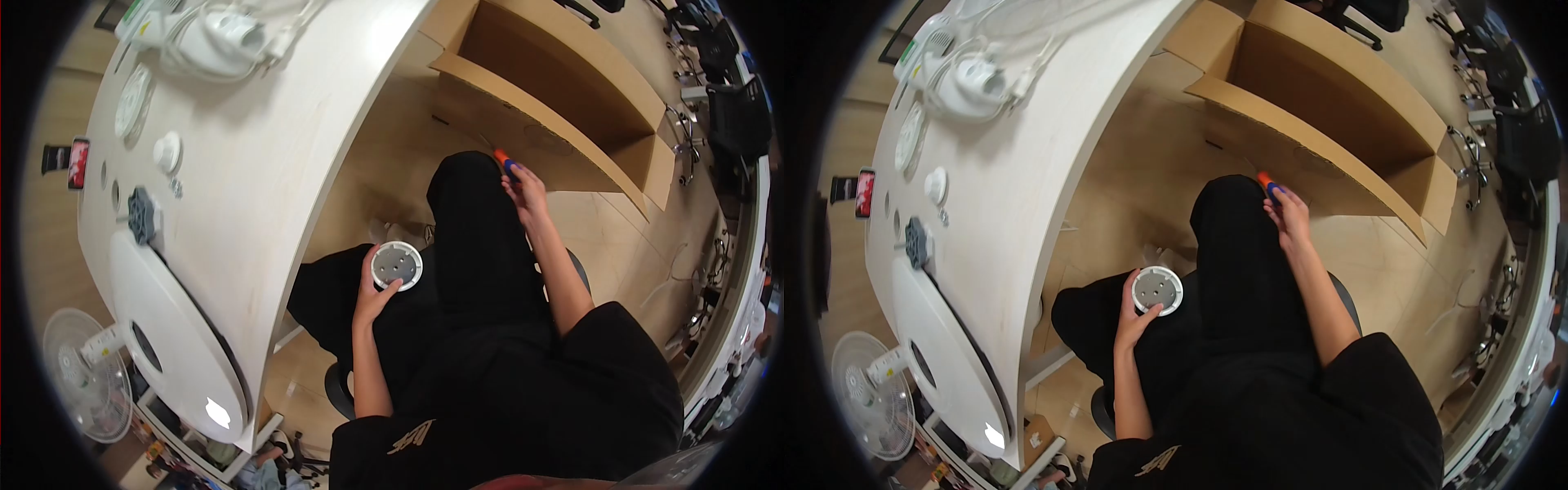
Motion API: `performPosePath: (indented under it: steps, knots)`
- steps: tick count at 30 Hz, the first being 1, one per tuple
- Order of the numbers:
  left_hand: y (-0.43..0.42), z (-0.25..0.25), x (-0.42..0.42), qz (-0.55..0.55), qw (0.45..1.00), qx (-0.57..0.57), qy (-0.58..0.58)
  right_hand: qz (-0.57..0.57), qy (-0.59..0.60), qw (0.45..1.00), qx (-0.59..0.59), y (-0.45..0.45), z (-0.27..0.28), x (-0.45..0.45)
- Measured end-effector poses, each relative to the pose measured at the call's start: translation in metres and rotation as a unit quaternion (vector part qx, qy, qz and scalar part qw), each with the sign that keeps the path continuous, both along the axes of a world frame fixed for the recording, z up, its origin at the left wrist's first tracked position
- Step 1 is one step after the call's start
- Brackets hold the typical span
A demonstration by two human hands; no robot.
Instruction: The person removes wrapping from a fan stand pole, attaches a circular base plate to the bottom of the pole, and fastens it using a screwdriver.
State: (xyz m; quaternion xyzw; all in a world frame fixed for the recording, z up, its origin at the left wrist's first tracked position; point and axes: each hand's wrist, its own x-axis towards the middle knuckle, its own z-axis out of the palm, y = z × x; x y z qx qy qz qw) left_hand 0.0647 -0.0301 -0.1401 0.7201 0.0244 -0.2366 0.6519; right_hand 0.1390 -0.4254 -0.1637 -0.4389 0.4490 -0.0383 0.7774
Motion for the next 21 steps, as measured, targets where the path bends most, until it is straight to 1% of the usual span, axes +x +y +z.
performPosePath:
  steps: [3,7,8,9,10,13,16,19,21]
  knots:
    - [-0.001,-0.002,0.003,-0.002,1.0,0.007,0.014,-0.056,0.069,0.992,0.094,-0.006,-0.041,0.027]
    - [-0.001,-0.005,0.001,-0.001,0.999,0.018,0.026,-0.043,0.035,0.99,0.127,0.0,-0.098,0.069]
    - [-0.002,-0.004,0.002,0.003,0.999,0.014,0.035,-0.031,0.047,0.986,0.159,-0.003,-0.133,0.08]
    - [-0.003,-0.002,0.003,0.008,0.999,0.012,0.044,-0.019,0.059,0.98,0.191,-0.006,-0.181,0.091]
    - [-0.003,0.001,0.003,0.006,0.999,0.024,0.048,-0.005,0.07,0.972,0.223,-0.007,-0.212,0.1]
    - [-0.002,0.002,0.002,0.015,0.995,0.056,0.076,0.045,0.107,0.981,0.153,-0.001,-0.246,0.127]
    - [-0.002,0.003,0.001,0.032,0.992,0.058,0.105,0.107,0.152,0.979,0.09,0.013,-0.276,0.15]
    - [-0.009,0.014,0.006,0.043,0.988,0.082,0.125,0.124,0.179,0.974,0.057,0.021,-0.309,0.165]
    - [-0.016,0.024,0.014,0.05,0.987,0.083,0.13,0.072,0.165,0.975,0.127,0.027,-0.332,0.169]
